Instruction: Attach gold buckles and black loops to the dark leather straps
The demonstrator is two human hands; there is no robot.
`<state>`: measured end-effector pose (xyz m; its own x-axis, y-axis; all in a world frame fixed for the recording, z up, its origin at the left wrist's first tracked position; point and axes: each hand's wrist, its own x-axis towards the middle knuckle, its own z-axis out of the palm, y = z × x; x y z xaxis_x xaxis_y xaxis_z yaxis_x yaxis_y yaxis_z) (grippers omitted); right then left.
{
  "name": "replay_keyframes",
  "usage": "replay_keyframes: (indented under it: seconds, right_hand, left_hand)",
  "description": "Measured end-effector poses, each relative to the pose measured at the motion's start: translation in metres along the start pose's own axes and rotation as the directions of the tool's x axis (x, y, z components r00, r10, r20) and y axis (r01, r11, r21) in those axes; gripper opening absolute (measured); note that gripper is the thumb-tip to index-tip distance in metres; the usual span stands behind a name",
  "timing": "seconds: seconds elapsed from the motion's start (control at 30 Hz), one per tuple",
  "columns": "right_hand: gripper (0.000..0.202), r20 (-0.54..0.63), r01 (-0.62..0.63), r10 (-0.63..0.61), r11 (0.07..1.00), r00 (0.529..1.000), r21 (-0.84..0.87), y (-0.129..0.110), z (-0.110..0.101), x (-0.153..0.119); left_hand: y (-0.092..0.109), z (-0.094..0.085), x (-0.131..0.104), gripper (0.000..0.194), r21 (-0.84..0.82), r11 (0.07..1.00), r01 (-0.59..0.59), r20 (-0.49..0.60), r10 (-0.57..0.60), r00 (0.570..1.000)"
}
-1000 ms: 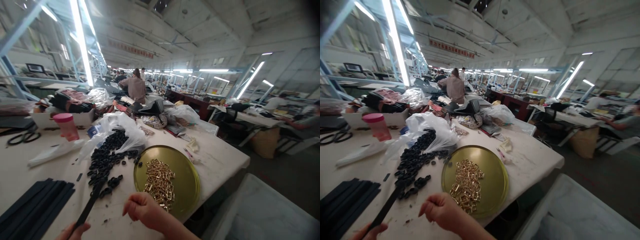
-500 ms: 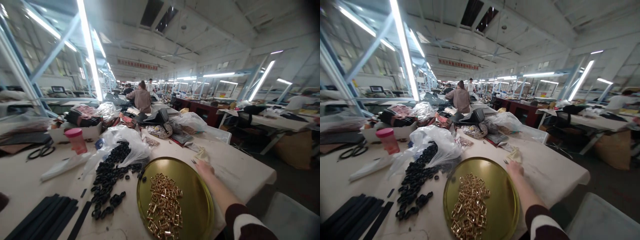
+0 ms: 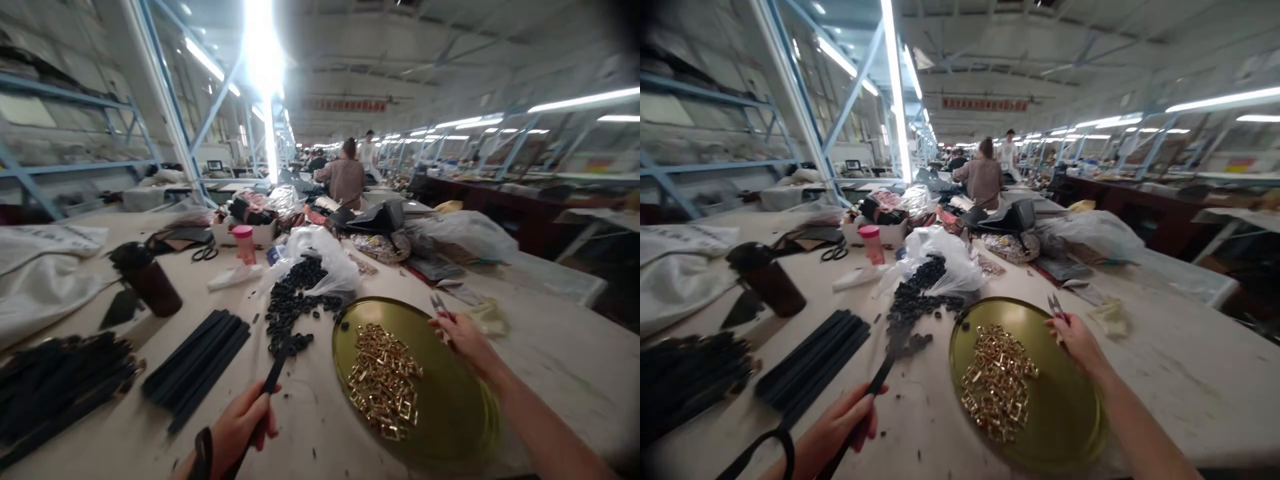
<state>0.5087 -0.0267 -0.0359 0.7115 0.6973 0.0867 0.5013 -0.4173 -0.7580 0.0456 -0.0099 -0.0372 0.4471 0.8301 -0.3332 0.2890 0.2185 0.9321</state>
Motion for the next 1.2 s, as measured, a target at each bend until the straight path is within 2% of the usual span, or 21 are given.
replay_keyframes:
  seconds: [0.03, 0.07, 0.1, 0.17, 0.23, 0.33, 0.47, 0.63, 0.7, 0.8, 0.97, 1.2]
  right_hand:
    - [0.030, 0.094, 0.027, -0.033, 0.997, 0.995, 0.067, -0.015, 0.010, -0.019]
    - [0.033, 0.213, 0.041, -0.090, 0.974, 0.973, 0.223, -0.032, 0.020, -0.041]
    - [0.035, 0.280, 0.053, -0.157, 0.936, 0.947, 0.347, -0.049, 0.029, -0.065]
    - [0.037, 0.370, 0.079, -0.262, 0.894, 0.891, 0.442, -0.082, 0.047, -0.112]
    - [0.043, 0.429, 0.155, -0.369, 0.876, 0.824, 0.456, -0.108, 0.064, -0.151]
    - [0.041, 0.401, 0.356, -0.531, 0.828, 0.747, 0.432, -0.131, 0.082, -0.183]
    - [0.035, 0.364, 0.519, -0.630, 0.775, 0.686, 0.362, -0.144, 0.086, -0.194]
    - [0.031, 0.338, 0.550, -0.667, 0.742, 0.664, 0.383, -0.144, 0.088, -0.217]
    - [0.031, 0.350, 0.534, -0.660, 0.747, 0.665, 0.396, -0.142, 0.093, -0.229]
    - [0.030, 0.351, 0.498, -0.634, 0.766, 0.689, 0.406, -0.141, 0.102, -0.239]
    - [0.030, 0.313, 0.499, -0.612, 0.782, 0.726, 0.373, -0.141, 0.111, -0.237]
    - [0.029, 0.277, 0.552, -0.650, 0.753, 0.708, 0.357, -0.140, 0.108, -0.241]
  left_hand:
    - [0.010, 0.003, 0.002, 0.033, -0.027, 1.000, -0.001, 0.012, 0.001, 1.000]
    - [0.019, 0.007, 0.003, 0.034, -0.059, 0.998, -0.006, 0.029, 0.008, 1.000]
    - [0.026, 0.010, 0.004, 0.034, -0.103, 0.994, -0.021, 0.058, 0.028, 0.998]
    - [0.036, 0.016, 0.001, 0.035, -0.166, 0.986, 0.001, 0.067, 0.011, 0.998]
    - [0.043, 0.019, -0.006, 0.036, -0.199, 0.980, 0.007, 0.074, 0.008, 0.997]
    - [0.048, 0.018, -0.017, 0.037, -0.213, 0.977, -0.011, 0.084, 0.029, 0.996]
    - [0.052, 0.014, -0.024, 0.041, -0.198, 0.979, -0.040, 0.099, 0.060, 0.993]
    - [0.053, 0.015, -0.025, 0.041, -0.156, 0.983, -0.100, 0.066, 0.111, 0.992]
    - [0.051, 0.017, -0.024, 0.041, -0.143, 0.981, -0.129, 0.026, 0.134, 0.991]
    - [0.045, 0.019, -0.022, 0.040, -0.127, 0.977, -0.171, -0.012, 0.171, 0.985]
    - [0.037, 0.021, -0.022, 0.039, -0.104, 0.973, -0.207, -0.004, 0.208, 0.978]
    - [0.037, 0.026, -0.027, 0.039, -0.152, 0.967, -0.207, -0.006, 0.208, 0.978]
